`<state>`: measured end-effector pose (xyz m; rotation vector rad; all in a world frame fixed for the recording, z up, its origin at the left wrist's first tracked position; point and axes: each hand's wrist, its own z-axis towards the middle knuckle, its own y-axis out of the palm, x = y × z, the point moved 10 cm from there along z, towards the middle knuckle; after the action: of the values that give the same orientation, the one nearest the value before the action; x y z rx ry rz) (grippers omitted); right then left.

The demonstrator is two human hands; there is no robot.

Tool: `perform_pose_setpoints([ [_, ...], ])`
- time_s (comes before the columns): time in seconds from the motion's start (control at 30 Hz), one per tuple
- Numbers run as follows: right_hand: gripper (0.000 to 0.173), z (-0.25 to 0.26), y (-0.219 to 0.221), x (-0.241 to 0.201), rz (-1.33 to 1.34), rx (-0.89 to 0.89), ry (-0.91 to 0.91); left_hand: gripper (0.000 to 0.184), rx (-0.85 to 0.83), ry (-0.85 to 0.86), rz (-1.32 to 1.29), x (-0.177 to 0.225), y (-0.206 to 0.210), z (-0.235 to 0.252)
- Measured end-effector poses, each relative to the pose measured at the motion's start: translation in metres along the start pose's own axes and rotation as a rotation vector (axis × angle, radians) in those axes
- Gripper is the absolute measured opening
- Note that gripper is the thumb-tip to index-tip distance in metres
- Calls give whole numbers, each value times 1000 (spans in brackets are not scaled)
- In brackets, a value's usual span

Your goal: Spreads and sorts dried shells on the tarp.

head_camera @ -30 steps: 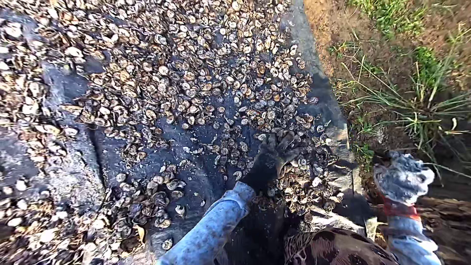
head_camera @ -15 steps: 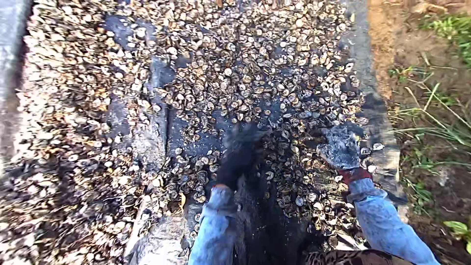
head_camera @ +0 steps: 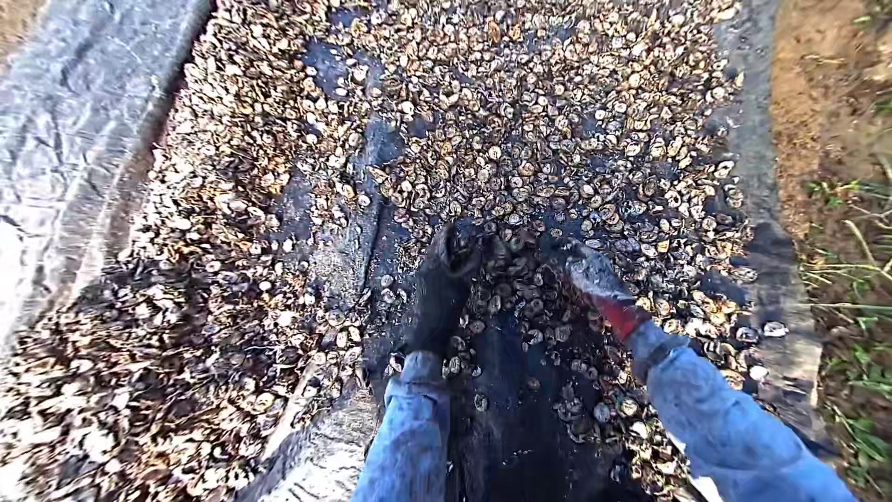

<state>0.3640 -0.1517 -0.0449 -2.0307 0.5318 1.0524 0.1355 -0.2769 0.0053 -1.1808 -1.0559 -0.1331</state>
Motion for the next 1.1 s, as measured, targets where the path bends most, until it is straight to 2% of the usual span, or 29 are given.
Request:
perform_pose_setpoints([
  [0.07, 58, 23, -15, -23, -52, -92, -42, 45, -48, 53, 52, 19, -9, 37],
  [0.1, 64, 42, -18, -38, -163, -133, -62, 47, -104, 55, 137, 24, -8, 66],
  [0.13, 63, 59, -21, -53, -277, -142, -93, 50, -146, 84, 231, 26, -5, 93],
  [0.2, 49, 80, -22, -84, -519, -163, -117, 52, -185, 171, 436, 26, 2, 146],
  [0.27, 42, 104, -18, -105, -748, -176, -106, 63, -214, 153, 550, 19, 12, 191],
  [0.33, 49, 134, -9, -121, -865, -193, -146, 68, -228, 136, 603, 7, 35, 219],
  [0.37, 59, 150, 0, -123, -877, -203, -155, 66, -271, 188, 613, -1, 55, 218],
  [0.43, 88, 169, 24, -113, -927, -204, -102, 67, -503, 360, 652, -18, 101, 193],
  [0.5, 98, 161, 59, -84, -912, -205, -115, 76, -743, 493, 737, -41, 114, 166],
  [0.53, 95, 143, 74, -71, -900, -235, -153, 77, -804, 539, 773, -49, 106, 150],
  [0.6, 76, 102, 85, -62, -911, -288, -280, 60, -866, 617, 718, -46, 83, 110],
  [0.67, 58, 84, 77, -62, -859, -325, -353, 37, -806, 616, 524, -33, 62, 90],
  [0.7, 49, 86, 67, -65, -770, -309, -312, 31, -739, 610, 381, -23, 53, 90],
  [0.77, 43, 111, 42, -67, -597, -230, -153, 38, -527, 572, 148, 8, 30, 105],
  [0.8, 42, 122, 29, -68, -552, -157, -102, 47, -418, 543, 134, 18, 21, 120],
  [0.87, 48, 124, 18, -73, -611, -95, -87, 65, -316, 491, 291, 25, 16, 136],
  [0.93, 72, 103, 31, -72, -826, -142, -198, 80, -424, 381, 525, 2, 25, 119],
  [1.0, 100, 58, 55, -45, -988, -284, -188, 87, -670, 336, 593, -36, 46, 61],
  [1.03, 99, 33, 68, -27, -1029, -373, -154, 81, -767, 398, 619, -49, 55, 26],
  [1.1, 79, 0, 81, -16, -1026, -490, -155, 62, -912, 511, 577, -52, 56, -19],
])
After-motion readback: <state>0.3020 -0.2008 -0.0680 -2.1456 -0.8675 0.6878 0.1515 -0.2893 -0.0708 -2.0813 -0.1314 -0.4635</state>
